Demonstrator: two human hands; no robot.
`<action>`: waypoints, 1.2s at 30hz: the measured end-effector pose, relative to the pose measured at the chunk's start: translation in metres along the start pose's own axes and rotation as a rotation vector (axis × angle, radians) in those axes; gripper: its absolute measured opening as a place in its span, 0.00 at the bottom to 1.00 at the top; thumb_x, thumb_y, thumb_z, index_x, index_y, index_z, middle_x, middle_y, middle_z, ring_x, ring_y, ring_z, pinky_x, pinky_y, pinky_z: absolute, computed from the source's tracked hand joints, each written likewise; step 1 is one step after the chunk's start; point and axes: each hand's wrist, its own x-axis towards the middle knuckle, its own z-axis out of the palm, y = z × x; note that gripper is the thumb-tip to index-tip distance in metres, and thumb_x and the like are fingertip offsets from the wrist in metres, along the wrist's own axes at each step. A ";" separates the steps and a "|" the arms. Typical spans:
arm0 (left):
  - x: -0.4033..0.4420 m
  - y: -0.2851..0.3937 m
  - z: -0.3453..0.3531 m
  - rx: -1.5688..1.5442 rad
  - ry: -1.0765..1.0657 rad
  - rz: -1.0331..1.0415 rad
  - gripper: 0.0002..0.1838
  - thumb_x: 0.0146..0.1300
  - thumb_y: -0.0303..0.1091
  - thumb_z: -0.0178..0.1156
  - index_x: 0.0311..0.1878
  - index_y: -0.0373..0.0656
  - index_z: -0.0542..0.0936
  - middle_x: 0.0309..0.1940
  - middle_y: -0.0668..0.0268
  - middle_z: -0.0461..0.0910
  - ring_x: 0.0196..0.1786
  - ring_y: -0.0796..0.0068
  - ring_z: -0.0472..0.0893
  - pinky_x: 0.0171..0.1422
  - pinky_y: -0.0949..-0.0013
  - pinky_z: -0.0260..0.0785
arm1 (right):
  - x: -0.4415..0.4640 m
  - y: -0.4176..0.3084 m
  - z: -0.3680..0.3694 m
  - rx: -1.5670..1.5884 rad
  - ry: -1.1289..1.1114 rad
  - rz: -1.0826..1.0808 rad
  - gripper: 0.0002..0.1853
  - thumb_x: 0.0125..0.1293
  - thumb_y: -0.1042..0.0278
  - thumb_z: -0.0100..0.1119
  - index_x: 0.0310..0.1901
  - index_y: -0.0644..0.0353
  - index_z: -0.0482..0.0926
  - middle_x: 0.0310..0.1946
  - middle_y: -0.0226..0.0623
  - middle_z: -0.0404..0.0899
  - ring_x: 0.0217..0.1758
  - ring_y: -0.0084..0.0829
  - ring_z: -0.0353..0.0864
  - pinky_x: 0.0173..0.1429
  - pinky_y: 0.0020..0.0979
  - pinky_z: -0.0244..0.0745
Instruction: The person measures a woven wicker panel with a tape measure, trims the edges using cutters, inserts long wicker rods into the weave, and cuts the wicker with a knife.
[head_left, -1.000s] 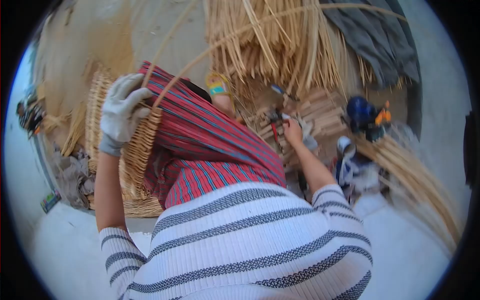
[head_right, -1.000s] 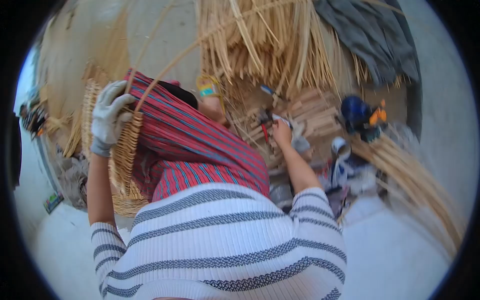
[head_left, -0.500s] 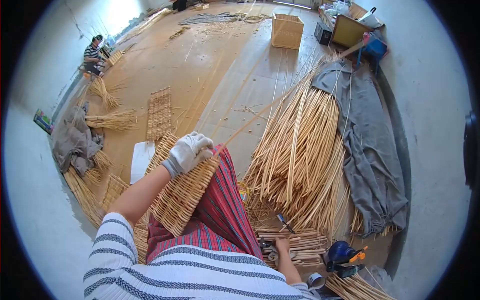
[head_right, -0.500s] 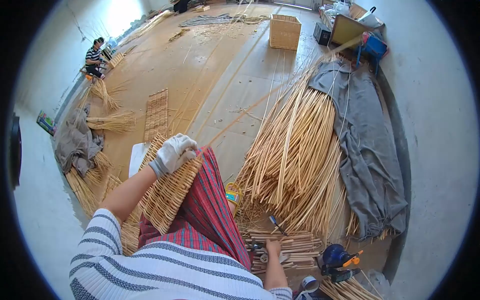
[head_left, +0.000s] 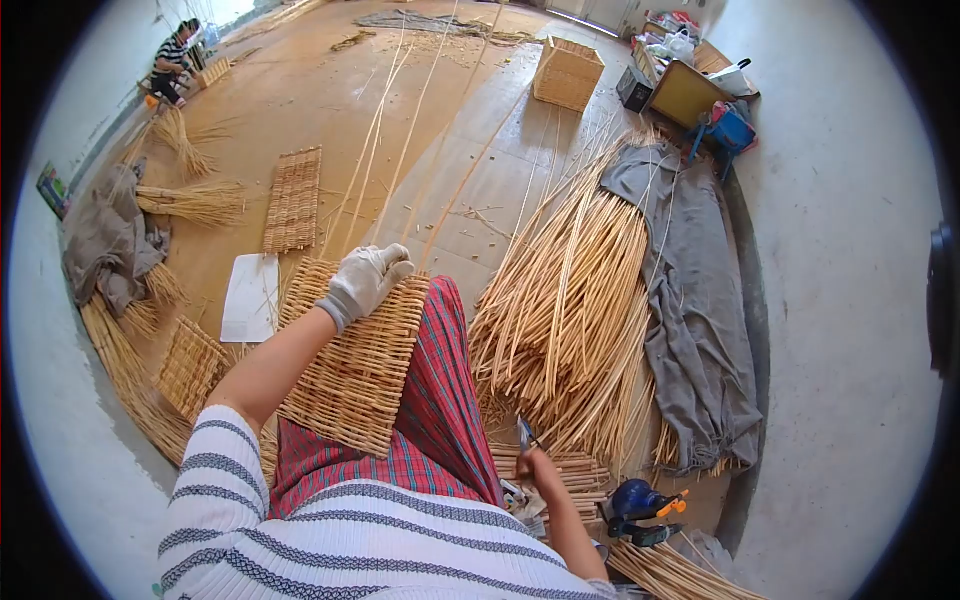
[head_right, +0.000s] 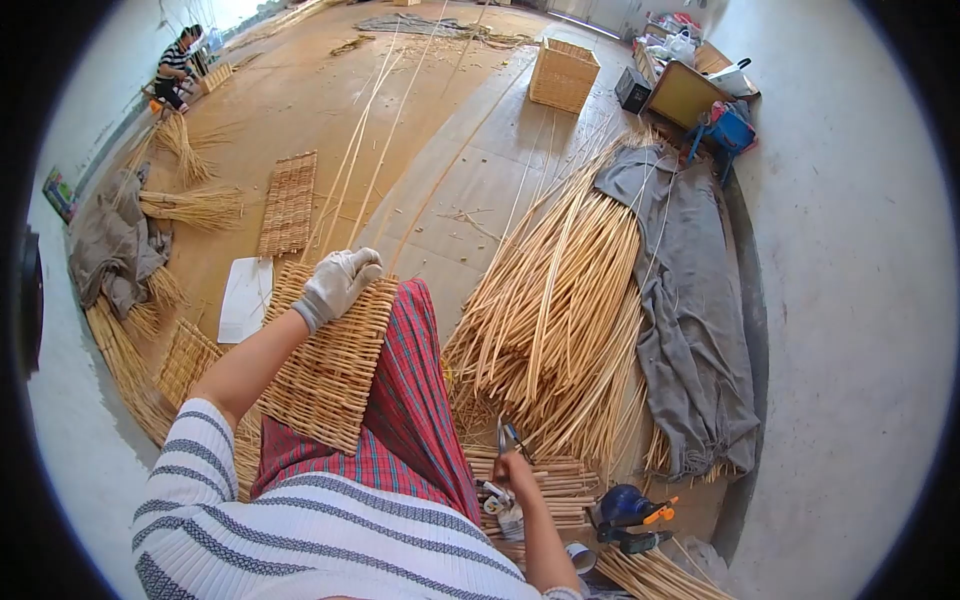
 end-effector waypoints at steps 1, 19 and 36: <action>-0.004 0.005 -0.003 0.016 0.016 0.019 0.18 0.77 0.55 0.54 0.49 0.51 0.80 0.33 0.53 0.84 0.42 0.46 0.82 0.52 0.49 0.71 | 0.012 -0.012 0.009 0.091 0.114 -0.098 0.12 0.70 0.58 0.48 0.41 0.58 0.75 0.30 0.41 0.83 0.29 0.36 0.81 0.37 0.34 0.78; -0.044 0.006 -0.004 -0.043 0.028 -0.030 0.15 0.77 0.50 0.56 0.51 0.51 0.81 0.32 0.58 0.86 0.41 0.51 0.84 0.51 0.52 0.71 | -0.114 -0.342 0.183 -0.188 -0.013 -1.575 0.24 0.71 0.54 0.69 0.59 0.60 0.74 0.50 0.37 0.79 0.46 0.27 0.77 0.50 0.30 0.73; -0.047 0.012 -0.012 0.065 0.054 -0.015 0.14 0.73 0.47 0.61 0.54 0.52 0.84 0.45 0.58 0.87 0.51 0.54 0.83 0.59 0.53 0.72 | -0.183 -0.368 0.218 -0.251 0.016 -1.926 0.24 0.67 0.40 0.68 0.50 0.48 0.72 0.43 0.39 0.79 0.37 0.32 0.78 0.37 0.28 0.77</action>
